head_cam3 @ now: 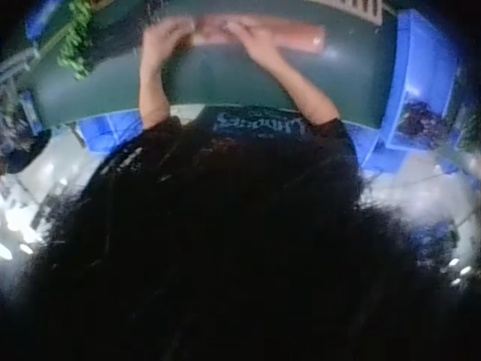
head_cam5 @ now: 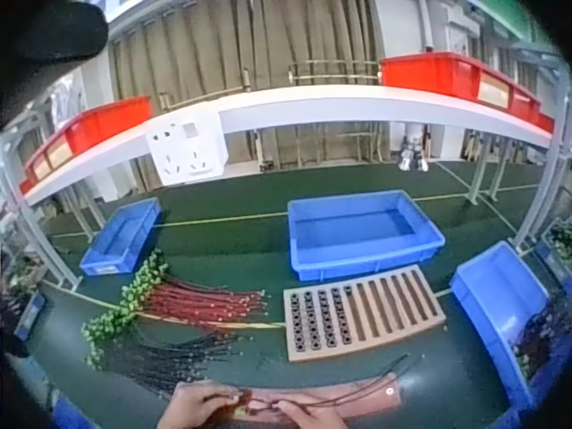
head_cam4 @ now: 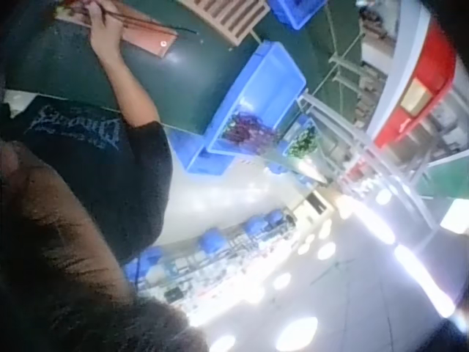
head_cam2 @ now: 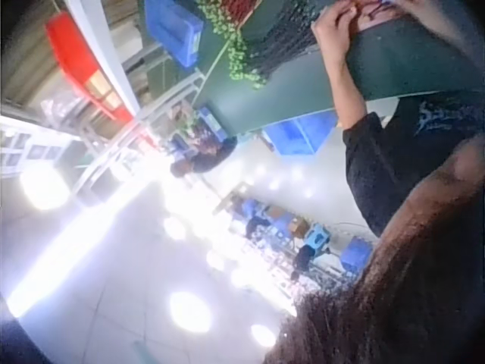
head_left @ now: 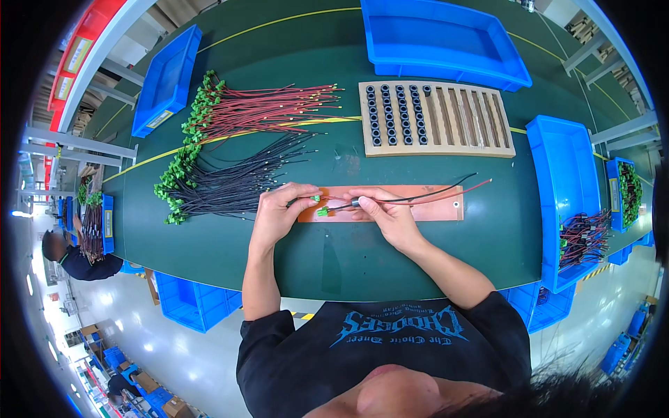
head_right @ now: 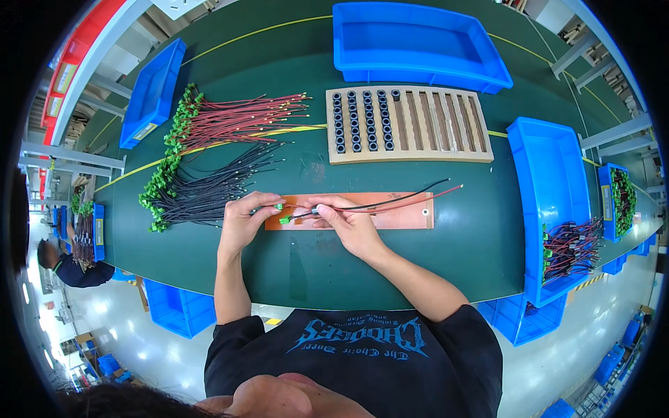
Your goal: The person assembles wire harnesses by hand at a factory workstation. They pick up a pair of wires with green connectors, place them on a wooden jig, and use a crimping tool to secure a black connector onto the wire ends. The process is repeated for multiple wire pairs, with finished units placed into a blue bin.
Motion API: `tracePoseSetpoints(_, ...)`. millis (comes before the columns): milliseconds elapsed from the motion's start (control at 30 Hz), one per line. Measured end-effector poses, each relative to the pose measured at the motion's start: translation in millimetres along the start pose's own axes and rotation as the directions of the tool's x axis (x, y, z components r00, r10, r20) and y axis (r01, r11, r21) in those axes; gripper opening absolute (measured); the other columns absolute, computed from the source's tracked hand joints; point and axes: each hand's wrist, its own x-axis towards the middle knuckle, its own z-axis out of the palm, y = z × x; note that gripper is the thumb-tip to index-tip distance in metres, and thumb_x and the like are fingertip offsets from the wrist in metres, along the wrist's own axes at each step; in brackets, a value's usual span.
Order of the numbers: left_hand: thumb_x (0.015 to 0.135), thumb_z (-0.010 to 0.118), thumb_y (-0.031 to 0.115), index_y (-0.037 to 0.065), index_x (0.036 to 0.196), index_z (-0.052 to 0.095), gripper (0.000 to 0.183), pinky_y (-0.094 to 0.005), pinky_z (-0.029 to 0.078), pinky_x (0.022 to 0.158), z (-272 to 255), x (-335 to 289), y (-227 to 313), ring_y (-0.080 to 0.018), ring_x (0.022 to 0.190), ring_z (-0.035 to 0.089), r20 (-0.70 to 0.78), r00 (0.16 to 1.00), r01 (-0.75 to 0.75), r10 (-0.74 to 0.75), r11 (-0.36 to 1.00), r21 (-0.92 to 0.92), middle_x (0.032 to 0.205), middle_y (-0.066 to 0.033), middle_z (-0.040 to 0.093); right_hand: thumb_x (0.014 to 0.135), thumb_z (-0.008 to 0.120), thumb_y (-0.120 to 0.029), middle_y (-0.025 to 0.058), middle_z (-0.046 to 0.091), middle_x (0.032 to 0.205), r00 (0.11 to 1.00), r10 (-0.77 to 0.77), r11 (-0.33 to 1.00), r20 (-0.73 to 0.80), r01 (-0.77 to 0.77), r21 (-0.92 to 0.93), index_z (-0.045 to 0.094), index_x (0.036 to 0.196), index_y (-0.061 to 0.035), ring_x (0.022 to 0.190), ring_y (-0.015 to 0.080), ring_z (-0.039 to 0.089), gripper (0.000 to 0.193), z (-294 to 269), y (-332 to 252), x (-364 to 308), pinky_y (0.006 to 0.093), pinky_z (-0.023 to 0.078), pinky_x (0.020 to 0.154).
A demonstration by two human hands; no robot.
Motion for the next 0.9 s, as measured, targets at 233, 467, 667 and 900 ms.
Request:
tracePoseSetpoints(233,0.083,0.077,-0.003,0.002,0.106,0.079,0.024,-0.031,0.06,0.085,3,0,2,-0.0209,0.092,0.075,0.0,1.0,-0.016,0.016,0.999,0.048,0.1,-0.0105,0.079,0.11,0.054,-0.018,0.0091,0.069,0.125,1.0,-0.017,0.998,-0.015,0.016,-0.068,0.066,0.127,0.0001,0.108,0.0153,0.068,0.028,0,2,0,0.0302,0.059,0.089)
tracePoseSetpoints(467,0.076,0.084,0.004,0.002,0.101,0.078,0.026,-0.0369,0.056,0.085,-1,4,17,-0.0254,0.097,0.068,-0.017,0.986,-0.165,0.168,0.979,0.123,0.1,-0.0095,0.074,0.111,0.052,-0.018,0.0091,0.068,0.126,0.999,-0.036,0.997,-0.021,0.034,-0.063,0.066,0.125,-0.0009,0.11,0.0164,0.067,0.027,-3,4,1,0.0317,0.058,0.093)
tracePoseSetpoints(667,0.075,0.086,0.006,0.003,0.098,0.078,0.025,-0.0361,0.054,0.081,-2,-2,21,-0.0255,0.09,0.068,0.134,0.962,-0.253,0.238,0.96,0.116,0.094,-0.0077,0.072,0.111,0.053,-0.019,0.0092,0.07,0.122,0.999,-0.026,0.998,-0.02,0.025,-0.051,0.066,0.123,0.0009,0.106,0.0159,0.07,0.026,1,1,2,0.0292,0.059,0.089)
tracePoseSetpoints(900,0.086,0.079,-0.001,-0.003,0.105,0.076,0.019,-0.0289,0.059,0.069,-7,-10,6,-0.0161,0.076,0.073,0.194,0.973,0.183,-0.123,0.925,-0.332,0.098,-0.011,0.078,0.112,0.049,-0.019,0.0146,0.067,0.128,0.999,0.029,0.999,0.044,-0.03,0.016,0.06,0.128,0.0027,0.114,0.0246,0.071,0.029,-1,1,0,0.033,0.06,0.091)
